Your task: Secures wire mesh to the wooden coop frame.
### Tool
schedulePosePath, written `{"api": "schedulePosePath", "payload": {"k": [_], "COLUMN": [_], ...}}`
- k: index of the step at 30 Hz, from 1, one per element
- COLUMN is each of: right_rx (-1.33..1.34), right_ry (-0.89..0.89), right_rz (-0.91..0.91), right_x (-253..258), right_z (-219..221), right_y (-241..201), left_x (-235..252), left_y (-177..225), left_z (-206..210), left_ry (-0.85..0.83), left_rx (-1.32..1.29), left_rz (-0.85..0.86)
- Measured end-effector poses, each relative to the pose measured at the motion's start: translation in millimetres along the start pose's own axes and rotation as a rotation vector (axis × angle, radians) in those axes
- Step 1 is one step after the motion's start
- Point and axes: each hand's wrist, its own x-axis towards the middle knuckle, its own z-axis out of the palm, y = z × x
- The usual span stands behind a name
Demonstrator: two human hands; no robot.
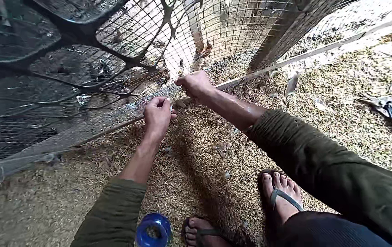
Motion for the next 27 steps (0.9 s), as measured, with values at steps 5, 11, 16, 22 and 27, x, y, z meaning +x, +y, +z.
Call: {"api": "schedulePosePath", "payload": {"k": [5,11,16,22,27], "right_rx": [-0.009,-0.014,0.017,0.013,-0.006], "right_ry": [-0.001,-0.014,-0.021,-0.012,-0.008], "right_rz": [0.000,0.003,-0.011,-0.010,-0.011], "right_x": [0.1,0.9,-1.9,-1.7,-1.4], "right_z": [-0.6,-1.8,-1.2,-0.9,-1.1], "right_y": [-0.1,1.1,0.6,0.0,0.8], "left_x": [3.4,14.4,15.7,22.4,27.1], "left_y": [2.3,0.7,-8.7,-19.8,-26.8], "left_z": [5.1,8.7,14.7,14.4,16.2], "left_ry": [0.021,0.035,0.013,0.012,-0.005], "left_rx": [-0.051,-0.153,-0.312,-0.434,-0.477], "left_rz": [-0.045,-0.044,0.005,0.025,0.038]}}
